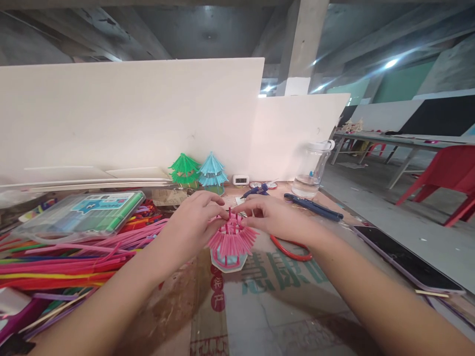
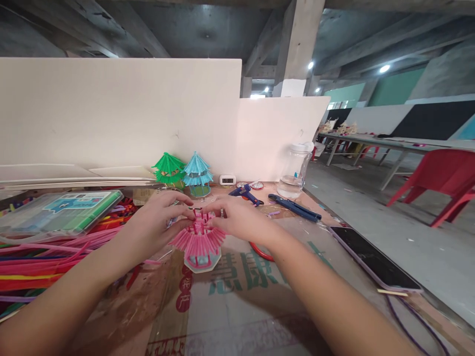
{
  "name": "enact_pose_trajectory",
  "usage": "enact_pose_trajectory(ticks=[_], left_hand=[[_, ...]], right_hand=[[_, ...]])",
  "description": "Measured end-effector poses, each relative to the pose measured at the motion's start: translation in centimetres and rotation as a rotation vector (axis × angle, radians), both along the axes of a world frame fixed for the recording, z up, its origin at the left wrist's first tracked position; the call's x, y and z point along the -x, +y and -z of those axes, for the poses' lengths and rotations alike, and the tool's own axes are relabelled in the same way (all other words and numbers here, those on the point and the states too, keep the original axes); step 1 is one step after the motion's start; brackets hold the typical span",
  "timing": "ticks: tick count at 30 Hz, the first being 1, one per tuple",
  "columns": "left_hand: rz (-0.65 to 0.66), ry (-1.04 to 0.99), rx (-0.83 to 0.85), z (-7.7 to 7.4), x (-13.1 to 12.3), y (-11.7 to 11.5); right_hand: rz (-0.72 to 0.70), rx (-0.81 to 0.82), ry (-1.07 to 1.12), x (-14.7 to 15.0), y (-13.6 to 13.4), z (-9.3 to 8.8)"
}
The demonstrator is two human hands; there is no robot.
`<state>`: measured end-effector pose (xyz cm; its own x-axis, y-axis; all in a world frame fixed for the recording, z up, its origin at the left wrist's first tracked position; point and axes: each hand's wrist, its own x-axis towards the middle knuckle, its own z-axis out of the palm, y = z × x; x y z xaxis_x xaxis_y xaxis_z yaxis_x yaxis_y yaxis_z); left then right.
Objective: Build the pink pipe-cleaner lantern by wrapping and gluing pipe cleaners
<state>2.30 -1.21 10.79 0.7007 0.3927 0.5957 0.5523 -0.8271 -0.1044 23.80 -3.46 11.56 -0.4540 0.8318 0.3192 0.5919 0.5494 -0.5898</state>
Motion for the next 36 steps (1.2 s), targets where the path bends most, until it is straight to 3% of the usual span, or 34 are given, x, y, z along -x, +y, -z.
enact_pose_trajectory(ticks=[11,22,25,28,31,33,36], left_hand=[[0.004,0.004,-0.005,0.1,0.0,0.2],[0.018,-0.047,0.090,-0.3,0.0,-0.4],[0.055,-0.124,0.199,-0.5,-0.8,-1.3],[0.139,-0.182,0.495,-0.9,-1.4,-2.3],[0.126,-0.395,0.775,-1.8,-1.1,-2.9],[0.063,-0.560,0.819,-2.5,-0.5,-3.0],[-0.072,-0.656,0.696,-3.3,0.2,-2.9]], right_hand=[[0.195,-0.114,0.334,-0.4,0.1,-0.3],[0.284,-0.223,0.509,-2.3,-1.8,-2.6],[0.165,-0.174,0.512,-0.9,-2.4,-2.1],[0.045,-0.131,0.398,0.6,-2.6,-1.5],[0.014,-0.112,0.343,0.7,-2.4,-1.5],[0.041,-0.092,0.378,0.0,-2.0,-1.7],[0.165,-0.090,0.421,-1.2,-1.1,-1.8]])
